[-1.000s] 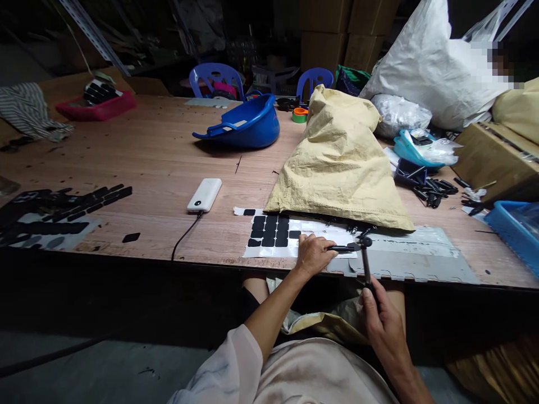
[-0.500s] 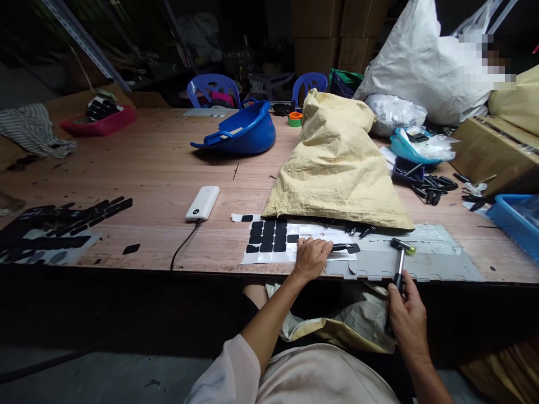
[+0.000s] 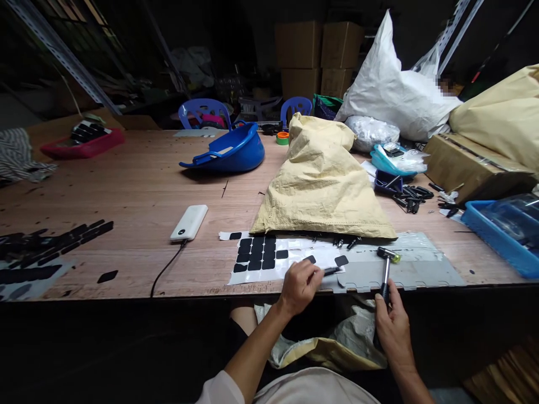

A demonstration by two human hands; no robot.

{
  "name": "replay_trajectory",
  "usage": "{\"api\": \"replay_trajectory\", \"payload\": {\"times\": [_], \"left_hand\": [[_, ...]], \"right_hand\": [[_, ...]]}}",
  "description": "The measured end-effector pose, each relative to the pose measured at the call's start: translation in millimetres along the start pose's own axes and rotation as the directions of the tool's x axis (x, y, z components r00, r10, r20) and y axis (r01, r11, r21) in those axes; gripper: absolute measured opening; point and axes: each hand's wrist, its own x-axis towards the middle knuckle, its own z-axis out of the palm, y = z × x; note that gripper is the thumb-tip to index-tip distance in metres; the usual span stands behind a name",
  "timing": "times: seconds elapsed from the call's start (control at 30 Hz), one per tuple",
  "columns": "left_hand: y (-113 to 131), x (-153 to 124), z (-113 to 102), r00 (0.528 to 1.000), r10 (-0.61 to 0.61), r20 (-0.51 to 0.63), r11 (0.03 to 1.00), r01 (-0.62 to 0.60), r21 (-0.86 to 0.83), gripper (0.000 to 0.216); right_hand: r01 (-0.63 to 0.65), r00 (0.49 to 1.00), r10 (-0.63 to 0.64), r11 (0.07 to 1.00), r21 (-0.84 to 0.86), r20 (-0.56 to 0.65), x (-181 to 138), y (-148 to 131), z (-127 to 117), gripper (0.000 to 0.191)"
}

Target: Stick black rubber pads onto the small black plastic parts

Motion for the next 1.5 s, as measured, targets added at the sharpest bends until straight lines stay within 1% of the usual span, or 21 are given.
{"api": "replay_trajectory", "payload": {"times": [0.03,0.07,0.1,0.13,0.2,0.27,0.37,0.43,0.5,0.57,0.63,0.7,0.77,0.83,0.9,1.0,1.1,1.2,1.3,1.4,1.5], "left_hand": [[0,-13,0,0.998,0.055,0.023,0.998,-0.054,-0.032,0.045],[0,-28,1,0.991,0.111,0.080,0.993,-0.107,-0.060,0.043],[-1,-42,4,0.980,0.148,0.133,0.988,-0.139,-0.072,0.042],[-3,-55,7,0.975,0.146,0.170,0.988,-0.137,-0.067,0.042],[-10,-75,15,0.975,0.050,0.219,0.999,-0.047,-0.019,0.040],[-20,-86,24,0.964,-0.113,0.242,0.992,0.096,0.079,0.036],[-33,-89,31,0.906,-0.331,0.265,0.930,0.266,0.253,0.029],[-34,-87,29,0.876,-0.383,0.293,0.908,0.300,0.292,0.028],[-26,-82,23,0.882,-0.324,0.341,0.939,0.258,0.225,0.030],[-12,-72,17,0.910,-0.187,0.371,0.982,0.164,0.092,0.025],[4,-55,14,0.939,-0.048,0.342,0.998,0.060,-0.025,0.020],[17,-28,15,0.963,0.023,0.268,0.998,-0.005,-0.068,0.021],[25,4,21,0.982,0.000,0.188,0.999,0.007,-0.040,0.021],[30,38,31,0.989,-0.045,0.139,0.999,0.042,0.019,0.022],[34,68,42,0.994,-0.053,0.098,0.996,0.046,0.080,0.025],[40,97,57,0.995,-0.053,0.080,0.987,0.040,0.157,0.024],[43,109,67,0.993,-0.085,0.080,0.975,0.067,0.213,0.022],[41,111,71,0.995,-0.090,0.051,0.969,0.076,0.233,0.022],[38,110,73,0.997,-0.073,0.037,0.972,0.063,0.226,0.021],[35,108,68,0.997,-0.059,0.043,0.977,0.049,0.208,0.019],[28,96,56,0.996,-0.091,0.026,0.978,0.084,0.190,0.015]], "right_hand": [[-0.027,1.000,0.027,1.000,0.016,0.005,0,1,1,0.081],[-0.055,0.998,0.055,0.998,0.033,0.011,0,2,1,0.081],[-0.079,0.997,0.078,0.996,0.048,0.018,0,3,2,0.082],[-0.091,0.996,0.090,0.994,0.059,0.026,0,4,2,0.083],[-0.100,0.995,0.098,0.993,0.062,0.036,1,5,3,0.085],[-0.103,0.994,0.101,0.993,0.052,0.033,2,6,3,0.085],[-0.121,0.992,0.120,0.992,0.035,0.034,3,7,2,0.087],[-0.134,0.991,0.133,0.991,0.023,0.034,4,8,1,0.087],[-0.122,0.992,0.122,0.992,0.009,0.027,5,10,2,0.087],[-0.089,0.996,0.089,0.996,-0.005,0.011,6,13,3,0.086],[-0.061,0.998,0.061,0.998,-0.011,-0.008,7,16,4,0.085],[-0.054,0.998,0.053,0.999,-0.011,-0.030,8,19,5,0.085],[-0.058,0.998,0.058,0.998,-0.006,-0.032,8,21,6,0.087],[-0.070,0.997,0.069,0.998,-0.002,-0.023,9,22,6,0.088],[-0.070,0.997,0.071,0.998,0.004,-0.011,10,23,6,0.090],[-0.055,0.998,0.055,0.998,0.020,-0.004,11,26,8,0.092],[-0.033,0.999,0.034,0.999,0.012,-0.021,12,31,10,0.090],[0.000,0.999,-0.001,1.000,-0.012,-0.037,12,35,12,0.088],[0.012,1.000,-0.013,1.000,-0.024,-0.026,13,36,11,0.091],[0.006,1.000,-0.007,0.999,-0.042,-0.024,12,34,9,0.090],[0.011,1.000,-0.011,0.999,-0.038,-0.024,11,33,8,0.088]]}}
